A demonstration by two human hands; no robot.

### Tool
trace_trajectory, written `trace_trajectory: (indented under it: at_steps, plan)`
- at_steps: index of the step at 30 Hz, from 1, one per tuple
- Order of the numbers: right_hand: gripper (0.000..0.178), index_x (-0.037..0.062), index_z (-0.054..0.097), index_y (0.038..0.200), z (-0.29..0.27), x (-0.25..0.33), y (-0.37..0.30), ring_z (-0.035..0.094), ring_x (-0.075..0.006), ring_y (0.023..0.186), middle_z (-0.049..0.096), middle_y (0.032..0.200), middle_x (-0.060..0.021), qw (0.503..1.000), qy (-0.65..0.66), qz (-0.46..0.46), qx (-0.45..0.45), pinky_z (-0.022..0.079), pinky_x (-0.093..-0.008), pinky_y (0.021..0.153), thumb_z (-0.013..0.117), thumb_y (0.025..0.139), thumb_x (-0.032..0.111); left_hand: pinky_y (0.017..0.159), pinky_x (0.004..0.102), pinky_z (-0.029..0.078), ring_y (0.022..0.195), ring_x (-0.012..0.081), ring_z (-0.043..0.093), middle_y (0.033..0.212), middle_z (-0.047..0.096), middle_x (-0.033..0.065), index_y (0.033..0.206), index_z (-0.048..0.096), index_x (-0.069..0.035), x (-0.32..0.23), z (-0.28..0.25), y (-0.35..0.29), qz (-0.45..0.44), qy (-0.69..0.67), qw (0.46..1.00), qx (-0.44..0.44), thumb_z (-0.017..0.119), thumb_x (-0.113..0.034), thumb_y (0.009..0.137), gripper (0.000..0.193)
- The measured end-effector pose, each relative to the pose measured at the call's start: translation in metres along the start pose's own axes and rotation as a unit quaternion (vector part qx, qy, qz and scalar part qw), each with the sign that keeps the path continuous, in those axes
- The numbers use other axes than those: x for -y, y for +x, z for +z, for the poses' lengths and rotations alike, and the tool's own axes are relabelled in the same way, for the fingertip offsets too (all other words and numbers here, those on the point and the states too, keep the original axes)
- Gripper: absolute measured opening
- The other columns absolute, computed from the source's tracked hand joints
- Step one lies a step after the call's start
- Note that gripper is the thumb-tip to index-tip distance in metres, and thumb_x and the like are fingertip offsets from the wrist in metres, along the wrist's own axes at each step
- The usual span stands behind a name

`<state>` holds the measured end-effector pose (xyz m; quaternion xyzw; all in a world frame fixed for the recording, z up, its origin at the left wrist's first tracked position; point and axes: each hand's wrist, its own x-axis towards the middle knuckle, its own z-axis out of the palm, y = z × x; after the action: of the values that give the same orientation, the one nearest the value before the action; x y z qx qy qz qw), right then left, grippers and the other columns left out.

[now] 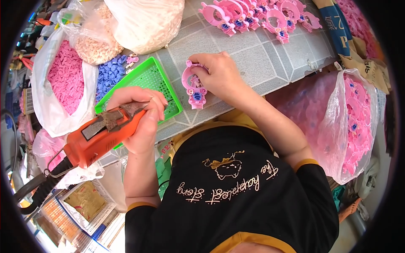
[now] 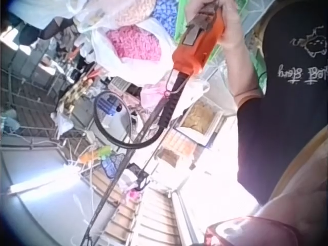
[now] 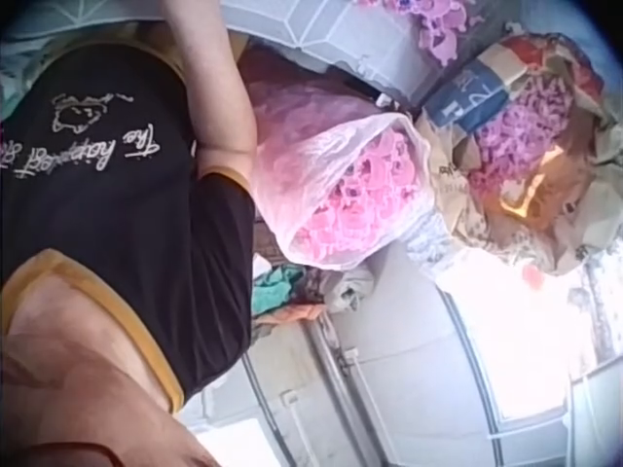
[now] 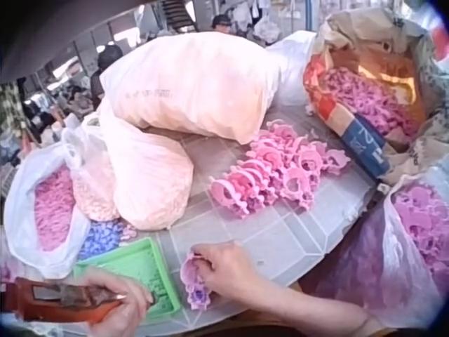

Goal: Assembling small pink plastic toys using a hot glue gun to attach components.

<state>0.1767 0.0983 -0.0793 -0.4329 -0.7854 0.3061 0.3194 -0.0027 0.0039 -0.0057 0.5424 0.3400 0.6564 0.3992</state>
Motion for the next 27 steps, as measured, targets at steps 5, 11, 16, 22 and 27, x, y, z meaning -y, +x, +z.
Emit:
trace_trajectory:
  at_steps: [5, 11, 16, 22, 27]
  plan:
    - [0.02, 0.0092, 0.072, 0.099, -0.002, -0.003, 0.0, 0.067, -0.0291, 0.079, 0.071, 0.084, -0.0104, 1.0, -0.004, -0.011, -0.002, 0.047, -0.0404, 0.079, 0.066, 0.082, 0.018, 0.065, 0.0376, 0.043, 0.054, 0.0182, 0.048, 0.06, 0.05, 0.0058, 0.104, 0.05, 0.0, -0.023, -0.005, 0.013, -0.025, 0.031, 0.999, 0.011, 0.066, -0.013, 0.08, 0.031]
    - [0.031, 0.0102, 0.068, 0.112, -0.013, -0.007, 0.001, 0.067, -0.028, 0.084, 0.071, 0.092, -0.0094, 0.997, 0.026, -0.065, 0.031, 0.051, -0.038, 0.078, 0.063, 0.082, 0.016, 0.099, 0.0591, 0.039, 0.104, 0.0389, 0.056, 0.102, 0.061, 0.0142, 0.122, 0.055, -0.007, -0.04, -0.019, 0.026, -0.183, -0.362, 0.905, 0.128, 0.07, -0.066, 0.074, 0.077]
    - [0.047, 0.0082, 0.057, 0.13, -0.019, -0.015, -0.008, 0.065, -0.025, 0.086, 0.068, 0.109, -0.0119, 0.995, 0.085, -0.06, 0.007, 0.052, -0.0371, 0.079, 0.065, 0.084, 0.018, 0.101, 0.0468, 0.043, 0.112, 0.0368, 0.057, 0.119, 0.059, 0.0184, 0.122, 0.059, -0.007, 0.021, -0.006, 0.056, -0.27, -0.048, 0.956, 0.104, 0.067, -0.035, 0.087, 0.046]
    - [0.034, 0.003, 0.056, 0.118, -0.034, -0.007, -0.051, 0.06, -0.0213, 0.086, 0.061, 0.106, -0.01, 0.982, 0.133, 0.043, -0.123, 0.052, -0.0331, 0.076, 0.067, 0.086, 0.008, 0.089, 0.0391, 0.047, 0.107, 0.0352, 0.058, 0.113, 0.061, 0.0199, 0.116, 0.06, -0.001, 0.046, 0.023, 0.057, -0.02, 0.493, 0.811, 0.313, 0.063, -0.01, 0.087, 0.03]
    - [0.028, 0.0006, 0.054, 0.106, -0.045, 0.005, -0.081, 0.06, -0.0187, 0.086, 0.058, 0.097, -0.0112, 0.979, 0.156, 0.09, -0.094, 0.051, -0.0303, 0.075, 0.071, 0.083, 0.003, 0.075, 0.0354, 0.051, 0.08, 0.0305, 0.066, 0.089, 0.068, 0.0182, 0.109, 0.064, 0.002, 0.052, 0.019, 0.062, -0.199, 0.423, 0.842, 0.268, 0.065, -0.01, 0.086, 0.026]
